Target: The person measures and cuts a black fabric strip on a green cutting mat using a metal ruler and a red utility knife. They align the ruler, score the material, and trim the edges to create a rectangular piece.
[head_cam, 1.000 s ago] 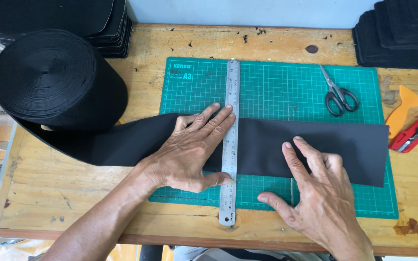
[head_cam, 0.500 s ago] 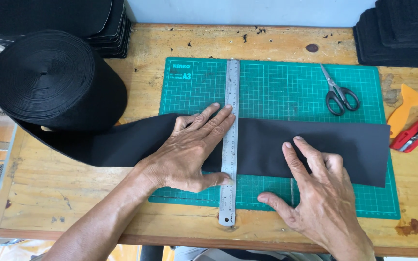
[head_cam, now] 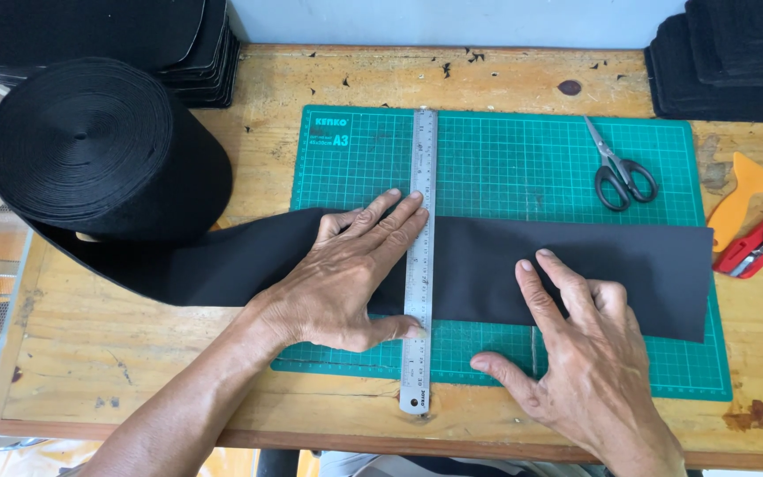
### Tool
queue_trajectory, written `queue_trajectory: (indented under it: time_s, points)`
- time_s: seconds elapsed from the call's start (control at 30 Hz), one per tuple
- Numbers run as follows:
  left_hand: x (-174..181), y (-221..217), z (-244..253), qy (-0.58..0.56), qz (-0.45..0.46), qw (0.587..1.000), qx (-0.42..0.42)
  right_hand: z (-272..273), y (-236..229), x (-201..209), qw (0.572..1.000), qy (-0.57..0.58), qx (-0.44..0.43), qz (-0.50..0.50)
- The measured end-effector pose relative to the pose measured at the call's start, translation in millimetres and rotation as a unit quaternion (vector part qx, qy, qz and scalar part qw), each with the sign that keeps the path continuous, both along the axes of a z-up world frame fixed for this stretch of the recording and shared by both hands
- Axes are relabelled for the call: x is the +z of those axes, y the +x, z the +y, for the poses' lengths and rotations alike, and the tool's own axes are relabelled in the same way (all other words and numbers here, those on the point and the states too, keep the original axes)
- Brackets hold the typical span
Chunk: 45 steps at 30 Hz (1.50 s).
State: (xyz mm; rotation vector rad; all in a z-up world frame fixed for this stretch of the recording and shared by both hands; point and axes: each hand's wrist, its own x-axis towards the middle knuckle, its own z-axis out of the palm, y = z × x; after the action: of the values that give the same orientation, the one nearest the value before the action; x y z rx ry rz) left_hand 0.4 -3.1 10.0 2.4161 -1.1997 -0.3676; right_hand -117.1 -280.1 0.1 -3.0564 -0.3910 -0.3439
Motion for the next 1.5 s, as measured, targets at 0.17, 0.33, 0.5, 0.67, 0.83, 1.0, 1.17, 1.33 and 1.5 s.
queue_trajectory:
  time_s: [0.17,0.33,0.5,0.67,0.83,1.0,1.17,1.33,1.5]
  points:
    - [1.8,-0.1,-0.2,-0.003,0.006,1.0,0.002,0.4,0.5,1.1,1.0,0.008,0.009,-0.013]
    - [1.4,-0.4,0.3,-0.01,0.006,1.0,0.005,0.1,1.0,0.4,0.999,0.009,0.019,-0.029]
    - [1.3,-0.2,0.0,0.005,0.005,1.0,-0.002,0.3,0.5,1.8,1.0,-0.001,0.003,0.001]
    - [-1.8,-0.1,0.7,-0.005,-0.012,1.0,-0.002,-0.1,0.4,0.7,1.0,0.004,0.008,-0.003]
    - [-1.6,1.2,0.0,0.005,-0.009,1.0,-0.001,1.1,0.7,1.8,1.0,0.007,0.009,-0.01]
    - [-2.1,-0.4,0.8,-0.001,-0.009,1.0,-0.003,-0.4,0.0,0.8,1.0,-0.009,0.008,0.001]
    - [-1.5,1.1,0.9,-0.002,-0.006,1.0,-0.004,2.3,0.7,4.6,0.999,0.0,0.023,-0.022]
    - [-3.5,1.0,0.9,-0.004,-0.002,1.0,-0.002,2.4,0.2,5.5,1.0,-0.009,0.022,-0.009]
    - [-4.1,1.1,0.9,0.0,-0.001,1.0,0.0,3.6,-0.5,6.0,1.0,-0.021,0.015,-0.01]
